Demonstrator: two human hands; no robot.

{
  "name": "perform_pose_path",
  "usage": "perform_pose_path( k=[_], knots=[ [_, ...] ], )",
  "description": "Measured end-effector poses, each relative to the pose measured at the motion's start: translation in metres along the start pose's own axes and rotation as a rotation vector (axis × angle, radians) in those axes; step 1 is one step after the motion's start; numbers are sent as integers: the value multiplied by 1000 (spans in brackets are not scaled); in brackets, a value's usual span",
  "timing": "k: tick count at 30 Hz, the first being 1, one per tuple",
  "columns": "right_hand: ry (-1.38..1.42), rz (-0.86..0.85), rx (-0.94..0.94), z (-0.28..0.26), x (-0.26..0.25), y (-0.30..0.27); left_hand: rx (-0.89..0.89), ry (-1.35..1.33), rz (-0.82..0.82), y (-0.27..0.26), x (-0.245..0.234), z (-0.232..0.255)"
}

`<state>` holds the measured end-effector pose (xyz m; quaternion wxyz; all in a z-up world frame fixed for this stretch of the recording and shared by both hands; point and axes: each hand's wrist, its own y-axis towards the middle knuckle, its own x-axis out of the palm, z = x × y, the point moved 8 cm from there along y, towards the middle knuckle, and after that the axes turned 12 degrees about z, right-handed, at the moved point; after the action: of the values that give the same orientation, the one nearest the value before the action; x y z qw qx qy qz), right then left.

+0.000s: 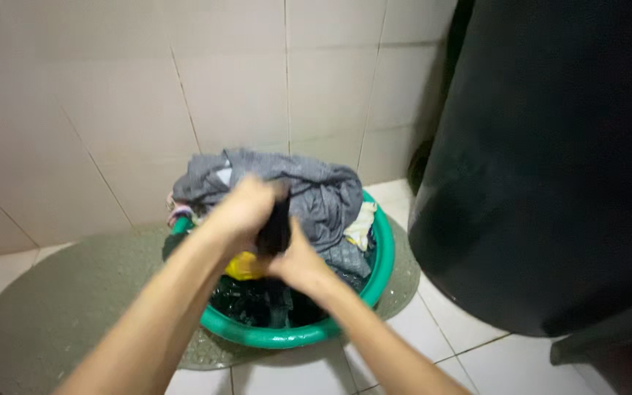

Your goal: The person hand washes several garments in a green basin filled with water. They repeatedly submerge, agitate, wring, and lift items including a patterned cloth, a black shirt, a yellow Adidas shirt, and a dark green garment, then place them on a nearby chair.

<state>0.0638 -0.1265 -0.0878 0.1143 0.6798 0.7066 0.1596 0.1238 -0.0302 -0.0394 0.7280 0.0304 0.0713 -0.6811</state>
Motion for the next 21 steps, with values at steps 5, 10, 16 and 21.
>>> perform_pose_path(
  k=[5,10,16,21],
  knots=[
    [-190,385,133,-11,-10,-18,248,-539,-104,-49,-22,210],
    [41,661,424,-4,-47,-14,309,-678,-32,-50,-115,245],
    [813,609,235,-103,-96,68,-215,486,318,-58,-191,19],
    [600,546,90,-132,-73,70,363,463,115,-83,-56,-1]
  ],
)
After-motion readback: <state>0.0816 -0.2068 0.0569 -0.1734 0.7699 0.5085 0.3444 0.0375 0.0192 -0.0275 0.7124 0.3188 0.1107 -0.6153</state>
